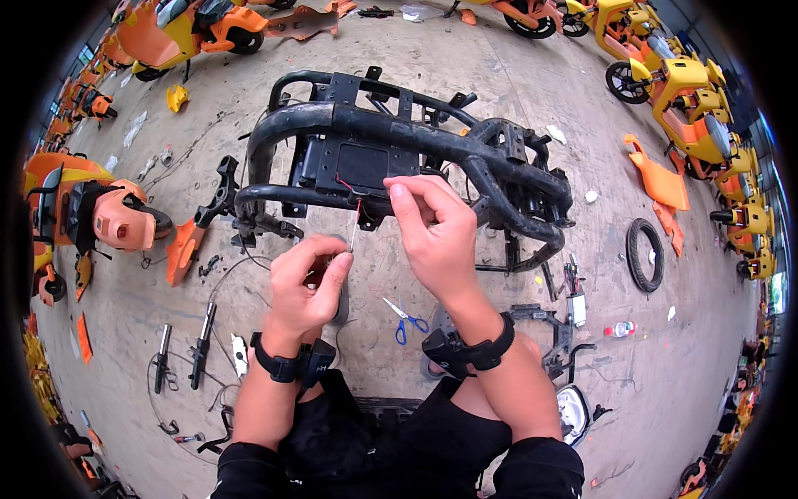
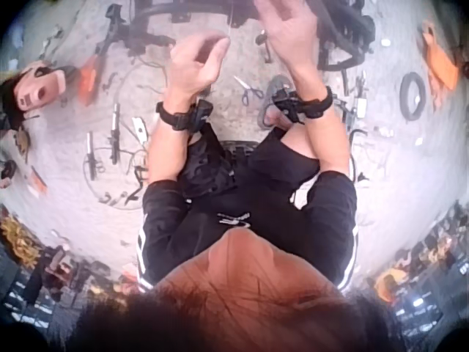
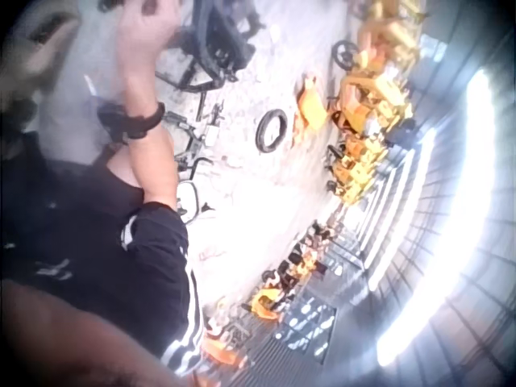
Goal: The person works on the electrical wiring of a motorcycle frame, handling a red wire and small metal terminals while using a pair of scissors to trim material.
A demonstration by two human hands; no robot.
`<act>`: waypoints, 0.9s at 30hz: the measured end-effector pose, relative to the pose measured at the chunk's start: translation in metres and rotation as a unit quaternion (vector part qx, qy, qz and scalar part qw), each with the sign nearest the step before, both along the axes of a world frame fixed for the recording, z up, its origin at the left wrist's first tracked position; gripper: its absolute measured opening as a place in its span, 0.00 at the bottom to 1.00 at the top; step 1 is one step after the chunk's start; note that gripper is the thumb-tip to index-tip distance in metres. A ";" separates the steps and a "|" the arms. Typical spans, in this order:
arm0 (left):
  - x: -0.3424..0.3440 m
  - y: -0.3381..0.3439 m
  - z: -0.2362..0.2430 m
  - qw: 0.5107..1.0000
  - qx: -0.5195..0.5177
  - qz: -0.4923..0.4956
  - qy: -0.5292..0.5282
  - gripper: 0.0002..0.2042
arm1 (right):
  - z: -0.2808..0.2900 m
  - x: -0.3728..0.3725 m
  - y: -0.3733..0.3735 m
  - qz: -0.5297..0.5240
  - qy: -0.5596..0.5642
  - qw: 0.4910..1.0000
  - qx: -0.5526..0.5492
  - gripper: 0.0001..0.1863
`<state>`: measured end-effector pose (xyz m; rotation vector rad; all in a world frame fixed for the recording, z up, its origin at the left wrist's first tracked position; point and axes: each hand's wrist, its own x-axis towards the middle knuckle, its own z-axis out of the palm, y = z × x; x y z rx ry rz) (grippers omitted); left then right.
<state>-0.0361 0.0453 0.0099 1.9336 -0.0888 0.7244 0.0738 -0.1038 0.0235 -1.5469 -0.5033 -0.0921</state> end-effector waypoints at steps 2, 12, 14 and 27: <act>0.001 -0.003 0.003 1.000 -0.003 -0.006 -0.003 0.03 | 0.018 0.010 -0.001 0.036 0.060 0.995 -0.067 0.10; 0.006 -0.007 0.005 0.999 0.001 -0.022 -0.041 0.04 | 0.076 0.063 0.046 0.219 -0.031 0.886 -0.409 0.13; 0.004 -0.006 0.006 0.999 0.002 -0.020 -0.036 0.04 | 0.080 0.065 0.045 0.195 -0.023 0.882 -0.428 0.13; 0.002 -0.003 -0.001 1.000 -0.016 -0.003 -0.013 0.03 | 0.021 0.023 0.002 0.080 0.207 0.975 -0.001 0.11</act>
